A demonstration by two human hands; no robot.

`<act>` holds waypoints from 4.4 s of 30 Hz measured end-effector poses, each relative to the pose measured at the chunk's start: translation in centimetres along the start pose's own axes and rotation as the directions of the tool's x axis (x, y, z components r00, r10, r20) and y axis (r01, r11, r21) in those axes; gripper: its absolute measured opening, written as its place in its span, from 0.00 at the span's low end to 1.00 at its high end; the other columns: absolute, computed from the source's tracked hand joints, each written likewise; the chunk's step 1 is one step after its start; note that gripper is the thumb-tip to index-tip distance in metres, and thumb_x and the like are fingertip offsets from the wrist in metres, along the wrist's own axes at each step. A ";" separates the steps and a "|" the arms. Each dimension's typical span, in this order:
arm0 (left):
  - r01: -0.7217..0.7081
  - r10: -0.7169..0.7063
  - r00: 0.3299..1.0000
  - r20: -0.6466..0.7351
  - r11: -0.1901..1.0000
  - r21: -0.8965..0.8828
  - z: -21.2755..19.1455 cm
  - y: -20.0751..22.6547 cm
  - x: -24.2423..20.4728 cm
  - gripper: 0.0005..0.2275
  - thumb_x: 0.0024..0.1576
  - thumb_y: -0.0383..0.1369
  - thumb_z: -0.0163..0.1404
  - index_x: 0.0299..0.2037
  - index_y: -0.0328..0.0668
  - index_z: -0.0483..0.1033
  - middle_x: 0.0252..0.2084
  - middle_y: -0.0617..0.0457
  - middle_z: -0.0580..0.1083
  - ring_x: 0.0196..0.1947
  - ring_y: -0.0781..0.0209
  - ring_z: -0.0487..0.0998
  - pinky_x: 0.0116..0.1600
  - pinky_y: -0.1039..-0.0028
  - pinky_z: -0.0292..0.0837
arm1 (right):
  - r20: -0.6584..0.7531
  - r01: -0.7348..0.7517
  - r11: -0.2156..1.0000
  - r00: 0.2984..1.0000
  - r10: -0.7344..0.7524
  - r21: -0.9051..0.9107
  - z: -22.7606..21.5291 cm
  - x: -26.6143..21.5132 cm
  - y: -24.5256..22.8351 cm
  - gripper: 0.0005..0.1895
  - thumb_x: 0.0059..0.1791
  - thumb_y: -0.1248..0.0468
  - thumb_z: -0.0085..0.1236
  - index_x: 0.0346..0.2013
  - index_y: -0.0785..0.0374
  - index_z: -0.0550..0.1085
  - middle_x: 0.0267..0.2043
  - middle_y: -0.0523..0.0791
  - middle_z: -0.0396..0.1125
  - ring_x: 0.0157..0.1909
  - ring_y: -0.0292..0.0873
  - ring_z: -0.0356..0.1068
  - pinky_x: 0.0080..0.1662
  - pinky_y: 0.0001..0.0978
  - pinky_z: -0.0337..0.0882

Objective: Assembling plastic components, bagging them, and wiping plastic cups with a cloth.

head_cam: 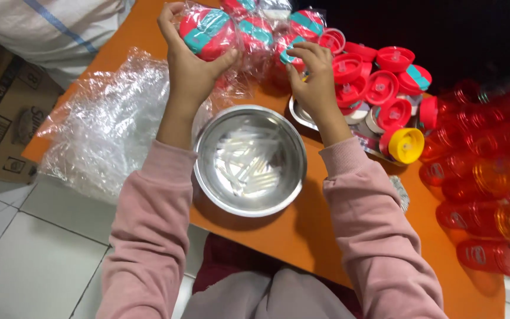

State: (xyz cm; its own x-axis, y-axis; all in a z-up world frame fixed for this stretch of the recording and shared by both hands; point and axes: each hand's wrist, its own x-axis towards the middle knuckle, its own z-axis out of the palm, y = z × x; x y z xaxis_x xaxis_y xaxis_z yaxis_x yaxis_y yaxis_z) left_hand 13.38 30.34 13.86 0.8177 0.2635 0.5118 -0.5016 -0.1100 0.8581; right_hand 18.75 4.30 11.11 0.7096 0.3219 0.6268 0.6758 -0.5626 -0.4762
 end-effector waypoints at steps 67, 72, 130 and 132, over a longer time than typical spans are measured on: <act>0.368 -0.474 0.880 0.031 0.721 0.587 -4.0 -22.8 8.3 0.27 0.65 0.58 0.27 0.30 0.44 0.66 0.30 0.50 0.68 0.32 0.54 0.67 0.38 0.61 0.59 | 0.152 -0.084 0.991 0.983 0.099 -0.104 6.4 7.2 6.4 0.15 0.51 0.63 0.52 0.52 0.51 0.75 0.55 0.39 0.68 0.60 0.50 0.55 0.58 0.56 0.47; 0.704 -0.761 0.647 0.047 0.621 0.345 -1.1 -16.8 6.7 0.41 0.50 0.67 0.26 0.65 0.46 0.61 0.61 0.46 0.65 0.39 0.42 0.83 0.40 0.67 0.78 | 0.287 -0.224 0.951 0.916 0.281 -0.215 4.7 6.1 4.6 0.21 0.54 0.53 0.54 0.62 0.49 0.70 0.68 0.42 0.59 0.69 0.58 0.47 0.64 0.64 0.42; -0.115 -0.138 0.524 0.841 0.966 0.230 22.5 5.3 -21.5 0.20 0.61 0.41 0.52 0.59 0.39 0.71 0.56 0.37 0.72 0.60 0.35 0.72 0.64 0.50 0.65 | 0.143 -0.305 0.952 0.944 0.298 0.031 -20.4 -24.2 -0.3 0.13 0.48 0.72 0.59 0.48 0.64 0.80 0.46 0.55 0.75 0.49 0.61 0.75 0.52 0.49 0.74; -0.077 -0.161 0.504 0.848 0.970 0.229 24.6 5.1 -23.6 0.19 0.61 0.40 0.52 0.60 0.40 0.71 0.56 0.40 0.73 0.60 0.38 0.72 0.63 0.52 0.66 | 0.121 -0.318 0.948 0.942 0.312 0.029 -21.0 -27.0 0.7 0.13 0.49 0.72 0.59 0.48 0.67 0.79 0.47 0.58 0.74 0.51 0.64 0.74 0.53 0.52 0.73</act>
State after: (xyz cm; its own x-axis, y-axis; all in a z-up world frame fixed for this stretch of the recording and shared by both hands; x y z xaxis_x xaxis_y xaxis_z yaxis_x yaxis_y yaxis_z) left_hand -1.50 0.00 7.16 0.7327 -0.6625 0.1561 -0.4846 -0.3467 0.8031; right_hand -4.17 -20.77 6.82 0.9037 0.2196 0.3676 0.4209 -0.6134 -0.6682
